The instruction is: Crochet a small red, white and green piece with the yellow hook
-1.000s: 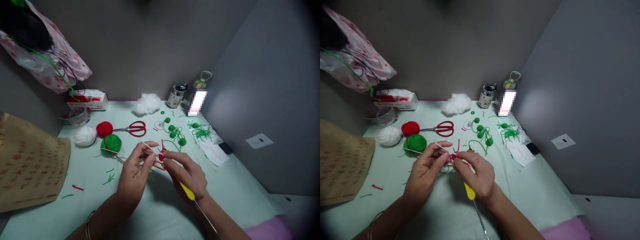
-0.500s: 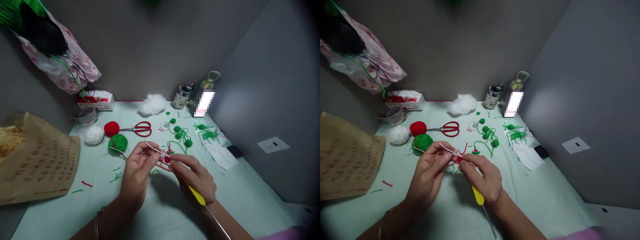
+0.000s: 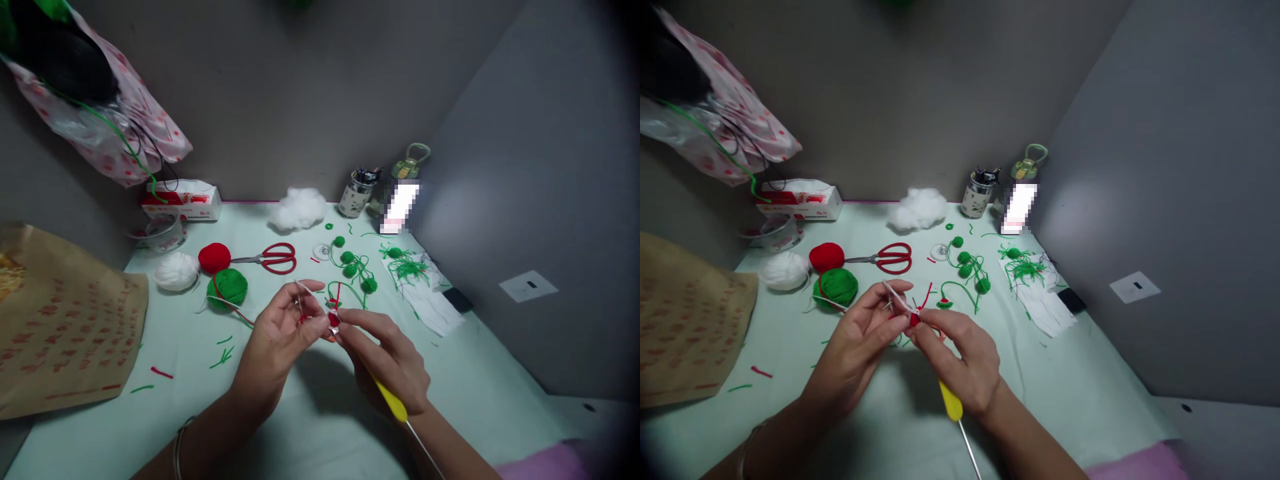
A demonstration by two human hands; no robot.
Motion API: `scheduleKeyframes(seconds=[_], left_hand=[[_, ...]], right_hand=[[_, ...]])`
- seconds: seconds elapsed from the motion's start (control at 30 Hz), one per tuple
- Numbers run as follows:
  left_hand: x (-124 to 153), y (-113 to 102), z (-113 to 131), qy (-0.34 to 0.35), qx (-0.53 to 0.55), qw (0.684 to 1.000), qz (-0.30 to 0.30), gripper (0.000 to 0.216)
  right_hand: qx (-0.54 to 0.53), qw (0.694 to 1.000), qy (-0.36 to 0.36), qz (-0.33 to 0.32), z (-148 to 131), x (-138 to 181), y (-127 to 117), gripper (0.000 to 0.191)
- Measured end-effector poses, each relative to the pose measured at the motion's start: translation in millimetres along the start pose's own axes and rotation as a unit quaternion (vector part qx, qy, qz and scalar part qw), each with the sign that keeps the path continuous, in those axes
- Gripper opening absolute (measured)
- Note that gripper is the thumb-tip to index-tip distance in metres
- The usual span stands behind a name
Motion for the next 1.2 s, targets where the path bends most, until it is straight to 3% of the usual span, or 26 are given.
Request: scheduleKeyframes(seconds=[0.1,0.37,0.47,0.6,0.9,1.2], left_hand=[[-1,2,-4,-0.016,-0.005,1.0,-0.015,0.038],[0,0,-3,-0.022,-0.025,0.999,-0.009,0.04],[3,2,-7,-0.068,0.012,0.998,-0.011,0.047],[4,8,-12,-0.128,0.074,0.989,-0.004,0.045],[2,1,-13,-0.094,0.061,0.994,0.013,0.044],[1,1,-3,-0.041,-0.014,0.999,-0.031,0.034]], right_hand=[[0.005,1.0,0.011,-0.006,-6,-6,0,0.041],[0.056,0.995,-0.085,0.014,-18,-3,1,0.028],[0.067,0.991,-0.116,-0.007,-21,-1,2,0.024],[0.016,0.994,-0.102,-0.019,-18,0,0,0.021],[-0.011,0.999,-0.033,-0.031,-6,4,2,0.045],[-0.011,0.998,-0.049,-0.022,-2,7,4,0.045]])
Point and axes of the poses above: each hand's wrist, its own x-axis away from the middle knuckle, its own y-axis out of the palm, z = x × y, the point moved 8 cm from there along -x, towards the middle knuckle, and after that the axes turned 13 degrees about y, right-handed, at the moved point
